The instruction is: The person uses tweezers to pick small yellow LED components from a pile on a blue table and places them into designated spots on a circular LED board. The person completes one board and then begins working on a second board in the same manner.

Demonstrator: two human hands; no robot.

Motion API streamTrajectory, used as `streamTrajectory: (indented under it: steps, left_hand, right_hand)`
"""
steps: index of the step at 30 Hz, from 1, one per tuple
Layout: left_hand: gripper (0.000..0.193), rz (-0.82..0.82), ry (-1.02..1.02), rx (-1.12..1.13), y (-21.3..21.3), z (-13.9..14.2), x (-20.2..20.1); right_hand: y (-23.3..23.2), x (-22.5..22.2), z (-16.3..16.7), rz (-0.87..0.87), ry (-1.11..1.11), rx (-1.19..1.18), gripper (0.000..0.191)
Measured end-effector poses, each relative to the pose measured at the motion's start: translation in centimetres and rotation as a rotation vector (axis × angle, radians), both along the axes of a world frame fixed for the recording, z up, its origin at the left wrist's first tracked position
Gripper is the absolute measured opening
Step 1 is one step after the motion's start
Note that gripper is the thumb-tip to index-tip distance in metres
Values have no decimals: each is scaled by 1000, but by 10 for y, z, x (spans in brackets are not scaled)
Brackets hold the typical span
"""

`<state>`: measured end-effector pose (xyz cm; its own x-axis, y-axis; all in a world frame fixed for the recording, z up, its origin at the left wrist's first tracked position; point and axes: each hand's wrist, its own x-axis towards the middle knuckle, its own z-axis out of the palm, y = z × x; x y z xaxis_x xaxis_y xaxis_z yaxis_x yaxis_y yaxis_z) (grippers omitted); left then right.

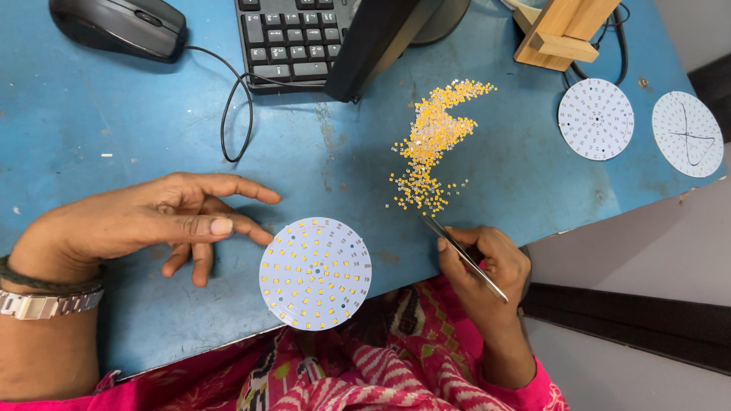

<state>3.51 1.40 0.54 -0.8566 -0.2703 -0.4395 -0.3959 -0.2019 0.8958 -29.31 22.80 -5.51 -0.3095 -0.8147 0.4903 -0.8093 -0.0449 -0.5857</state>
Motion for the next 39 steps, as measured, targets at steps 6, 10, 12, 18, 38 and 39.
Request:
streamTrajectory:
  steps: [6, 10, 12, 18, 38, 39]
  left_hand:
    - [72, -12, -15, -41, 0, 3, -2]
    - [72, -32, 72, -40, -1, -1, -1]
    - [72, -19, 49, -51, -1, -1, 1]
    - [74, 25, -20, -58, 1, 1, 0]
    - [74, 32, -6, -54, 0, -2, 0]
    - [74, 20, 4, -58, -1, -1, 0]
  right_hand:
    - [2, 3, 0, 59, -100, -7, 12]
    - [9, 19, -1, 359, -129, -23, 12]
    - [10, 29, -4, 480, -53, -79, 13]
    - [20, 48, -4, 519, -40, -89, 13]
    - [26, 15, -13, 215, -109, -71, 16]
    - [23, 6, -14, 148, -106, -81, 15]
